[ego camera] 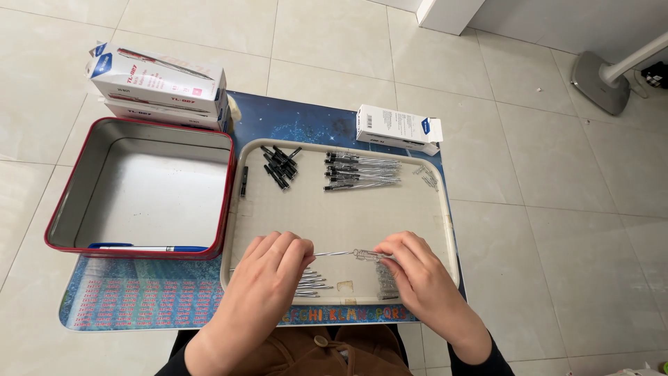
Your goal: Manually assembling pens by inserting ink refills and attaching caps to pen barrels.
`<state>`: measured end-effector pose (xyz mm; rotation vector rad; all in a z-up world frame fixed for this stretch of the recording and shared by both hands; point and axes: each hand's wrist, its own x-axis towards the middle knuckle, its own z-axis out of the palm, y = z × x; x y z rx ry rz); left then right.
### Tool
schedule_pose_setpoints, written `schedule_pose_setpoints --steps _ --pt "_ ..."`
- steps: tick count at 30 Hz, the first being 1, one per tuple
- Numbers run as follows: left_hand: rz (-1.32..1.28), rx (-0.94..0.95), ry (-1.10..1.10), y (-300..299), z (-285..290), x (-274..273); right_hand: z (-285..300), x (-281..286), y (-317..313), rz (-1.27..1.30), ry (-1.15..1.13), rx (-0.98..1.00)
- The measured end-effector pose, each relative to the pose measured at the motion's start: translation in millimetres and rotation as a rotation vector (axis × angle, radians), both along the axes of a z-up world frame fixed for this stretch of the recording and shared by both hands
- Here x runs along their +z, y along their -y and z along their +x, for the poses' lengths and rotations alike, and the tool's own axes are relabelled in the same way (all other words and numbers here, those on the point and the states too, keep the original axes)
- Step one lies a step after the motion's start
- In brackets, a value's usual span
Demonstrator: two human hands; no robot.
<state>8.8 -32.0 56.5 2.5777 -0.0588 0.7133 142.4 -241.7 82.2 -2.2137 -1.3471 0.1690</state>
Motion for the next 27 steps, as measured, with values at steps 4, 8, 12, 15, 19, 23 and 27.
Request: schedule_pose_setpoints --steps 4,8,12,15,19,23,27 --pt "0.011 -0.005 -0.009 2 1 1 -2 -2 2 0.013 0.023 -0.007" --pt "0.072 -0.023 0.022 6 -2 17 -11 2 1 0.065 0.083 0.041" --pt "0.059 -0.16 0.002 12 -4 37 -27 4 -4 0.144 0.018 0.083" --pt "-0.041 -0.272 0.131 19 -2 50 -44 4 -10 0.243 -0.188 0.086" --pt "-0.498 -0.455 0.115 7 -2 81 -51 8 -17 0.405 -0.448 0.035" --pt "-0.18 0.113 -0.024 -30 35 33 -44 -1 -15 0.651 -0.821 -0.092" --pt "0.438 0.669 -0.416 -45 81 -97 -42 3 -16 0.645 -0.874 -0.21"
